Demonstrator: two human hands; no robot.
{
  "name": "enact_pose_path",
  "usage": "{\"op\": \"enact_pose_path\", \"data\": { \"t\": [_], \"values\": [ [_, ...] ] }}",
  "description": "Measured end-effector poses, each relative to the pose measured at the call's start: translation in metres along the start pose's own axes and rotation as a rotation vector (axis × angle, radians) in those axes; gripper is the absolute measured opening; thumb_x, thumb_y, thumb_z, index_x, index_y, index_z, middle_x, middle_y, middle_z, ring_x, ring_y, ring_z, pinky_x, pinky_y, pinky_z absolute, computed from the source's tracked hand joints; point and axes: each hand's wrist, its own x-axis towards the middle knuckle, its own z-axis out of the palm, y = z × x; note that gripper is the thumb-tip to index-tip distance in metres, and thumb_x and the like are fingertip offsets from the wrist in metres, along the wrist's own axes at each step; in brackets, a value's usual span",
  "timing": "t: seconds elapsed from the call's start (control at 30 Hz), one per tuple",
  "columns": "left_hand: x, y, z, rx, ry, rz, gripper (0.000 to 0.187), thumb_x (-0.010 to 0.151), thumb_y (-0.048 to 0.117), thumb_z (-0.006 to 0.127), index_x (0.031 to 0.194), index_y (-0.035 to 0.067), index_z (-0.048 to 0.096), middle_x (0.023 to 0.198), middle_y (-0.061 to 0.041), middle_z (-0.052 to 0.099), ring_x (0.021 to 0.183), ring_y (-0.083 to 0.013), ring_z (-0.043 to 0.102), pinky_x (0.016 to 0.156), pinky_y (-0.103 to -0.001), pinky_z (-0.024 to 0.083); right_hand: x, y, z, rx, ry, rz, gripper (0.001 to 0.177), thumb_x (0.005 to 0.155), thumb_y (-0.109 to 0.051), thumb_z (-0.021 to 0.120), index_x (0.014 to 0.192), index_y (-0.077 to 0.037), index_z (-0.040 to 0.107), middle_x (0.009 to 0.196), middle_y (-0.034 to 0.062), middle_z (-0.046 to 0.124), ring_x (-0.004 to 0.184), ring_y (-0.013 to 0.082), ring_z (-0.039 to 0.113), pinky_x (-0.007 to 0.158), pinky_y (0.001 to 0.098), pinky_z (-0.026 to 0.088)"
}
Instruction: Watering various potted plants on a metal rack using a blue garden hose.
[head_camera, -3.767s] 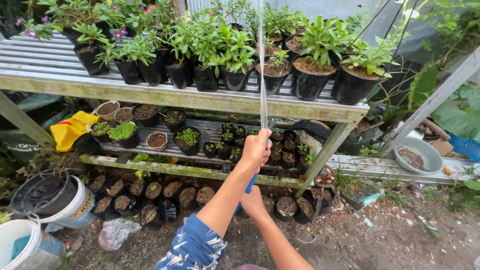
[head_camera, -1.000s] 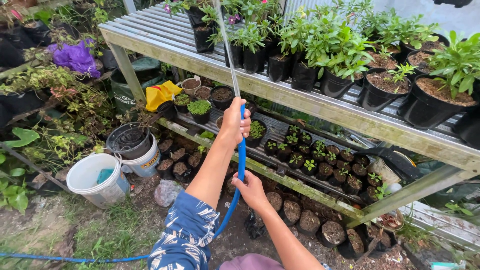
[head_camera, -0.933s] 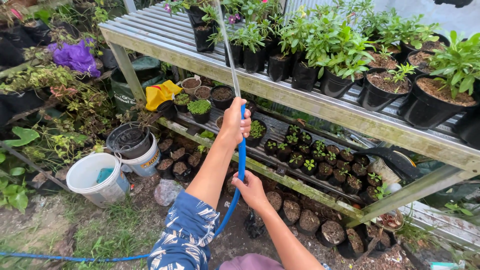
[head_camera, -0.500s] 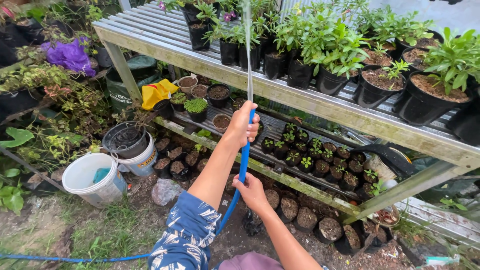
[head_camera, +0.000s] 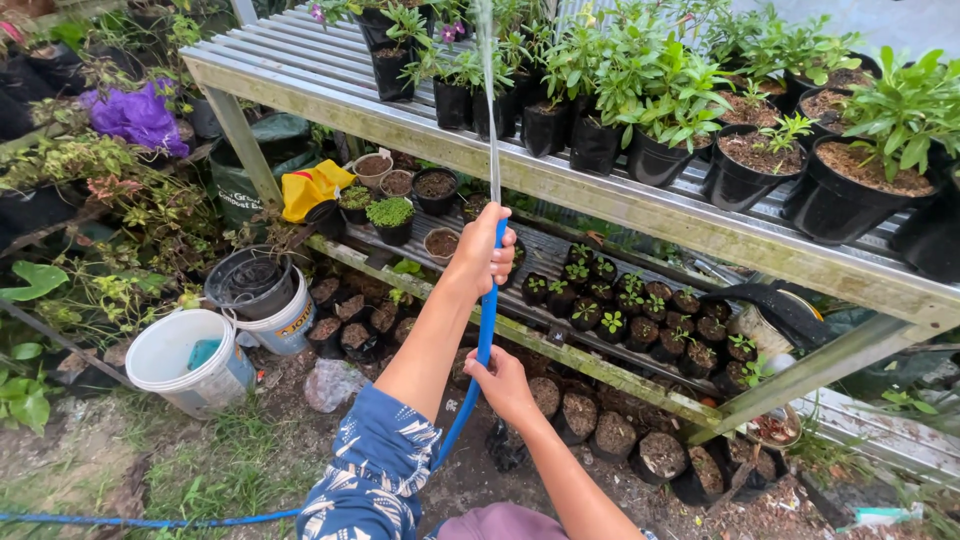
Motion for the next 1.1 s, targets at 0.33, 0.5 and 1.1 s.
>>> {"op": "enact_pose_path", "data": {
  "t": [0.33, 0.5, 1.1],
  "values": [
    [0.001, 0.001, 0.001, 0.004, 0.002, -0.001, 0.045, 0.092, 0.047, 0.054, 0.064, 0.013, 0.043, 0.046, 0.003, 0.031, 0.035, -0.0116, 0.026, 0.039, -0.033, 0.026, 0.003, 0.006, 0.000, 0.059, 0.006, -0.041, 0.018, 0.092, -0.016, 0.069, 0.102, -0.001, 0.067, 0.089, 0.0031, 0.071, 0.084, 0.0107, 0.068, 0.075, 0.0299, 0.054],
    [0.000, 0.003, 0.004, 0.007, 0.004, 0.001, 0.045, 0.092, 0.047, 0.053, 0.064, 0.014, 0.043, 0.045, 0.003, 0.031, 0.035, -0.0116, 0.026, 0.039, -0.033, 0.025, 0.004, 0.006, 0.000, 0.055, 0.007, -0.049, 0.018, 0.093, -0.016, 0.068, 0.102, -0.001, 0.067, 0.089, 0.0036, 0.072, 0.084, 0.0113, 0.068, 0.076, 0.0303, 0.055],
    [0.001, -0.083, -0.031, 0.048, -0.119, -0.184, 0.046, 0.090, 0.050, 0.055, 0.063, 0.014, 0.043, 0.044, 0.006, 0.028, 0.034, -0.0103, 0.025, 0.036, -0.032, 0.023, -0.010, 0.026, -0.036, -0.046, -0.311, 0.091, 0.064, 0.084, -0.022, 0.080, 0.138, -0.001, 0.053, 0.117, 0.0113, 0.071, 0.111, 0.0192, 0.067, 0.099, 0.0351, 0.053]
  ]
}}
